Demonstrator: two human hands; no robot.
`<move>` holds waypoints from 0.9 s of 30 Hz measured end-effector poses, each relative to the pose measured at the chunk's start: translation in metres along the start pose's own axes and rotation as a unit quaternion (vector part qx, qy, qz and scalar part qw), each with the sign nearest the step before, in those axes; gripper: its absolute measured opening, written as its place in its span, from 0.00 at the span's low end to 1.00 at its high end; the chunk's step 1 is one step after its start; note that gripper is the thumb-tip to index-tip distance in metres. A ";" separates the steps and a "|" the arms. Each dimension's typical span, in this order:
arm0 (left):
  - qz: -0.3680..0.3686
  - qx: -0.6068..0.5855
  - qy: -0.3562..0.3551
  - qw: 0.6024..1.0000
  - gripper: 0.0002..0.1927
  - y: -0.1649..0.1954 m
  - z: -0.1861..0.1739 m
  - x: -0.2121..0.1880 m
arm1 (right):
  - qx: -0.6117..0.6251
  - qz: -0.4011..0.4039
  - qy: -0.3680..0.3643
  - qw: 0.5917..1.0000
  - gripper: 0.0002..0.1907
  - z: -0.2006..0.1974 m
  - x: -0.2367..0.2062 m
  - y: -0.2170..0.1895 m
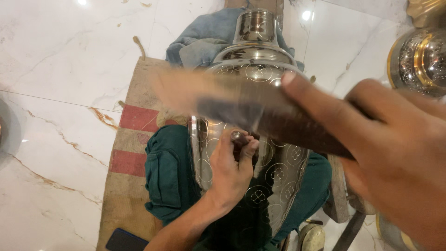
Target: The person sits on the floor with a large engraved brass vase held between the legs and hammers a small punch against the vase surface with a wooden mallet, working the decorative pattern across the body. The person occasionally repositions the punch and steadies the vase by hand while continuing to hammer.
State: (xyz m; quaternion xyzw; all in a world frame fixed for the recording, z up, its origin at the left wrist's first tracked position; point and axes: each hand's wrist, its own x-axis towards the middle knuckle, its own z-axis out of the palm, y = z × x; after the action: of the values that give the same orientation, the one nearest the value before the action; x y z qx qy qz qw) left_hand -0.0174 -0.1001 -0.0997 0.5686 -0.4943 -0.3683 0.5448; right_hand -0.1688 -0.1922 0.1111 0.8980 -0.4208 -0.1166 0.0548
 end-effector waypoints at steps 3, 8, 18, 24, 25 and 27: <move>0.022 0.032 0.006 0.999 0.10 -0.001 0.001 0.000 | -0.014 0.055 -0.092 0.994 0.49 0.002 -0.006 0.004; 0.004 0.074 0.009 0.997 0.10 -0.002 0.003 0.000 | -0.154 -0.015 -0.082 0.985 0.45 0.007 -0.018 0.007; -0.095 -0.100 0.049 0.989 0.16 0.008 0.012 0.001 | -0.250 0.031 -0.296 0.921 0.44 0.025 -0.013 0.015; -0.093 -0.038 0.072 0.992 0.18 0.009 0.017 0.000 | -0.293 -0.020 -0.221 0.930 0.42 0.017 -0.002 0.016; -0.087 -0.037 0.075 0.993 0.18 0.008 0.018 0.000 | -0.229 -0.025 -0.166 0.959 0.41 0.014 -0.001 0.016; -0.090 -0.051 0.076 0.992 0.17 0.008 0.018 -0.002 | 0.003 -0.023 -0.021 1.000 0.41 0.009 0.002 0.016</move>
State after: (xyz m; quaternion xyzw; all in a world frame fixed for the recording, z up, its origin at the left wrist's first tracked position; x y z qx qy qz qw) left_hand -0.0368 -0.1027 -0.0943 0.6087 -0.3790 -0.3965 0.5733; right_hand -0.1817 -0.2043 0.1055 0.9048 -0.4016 -0.1356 0.0405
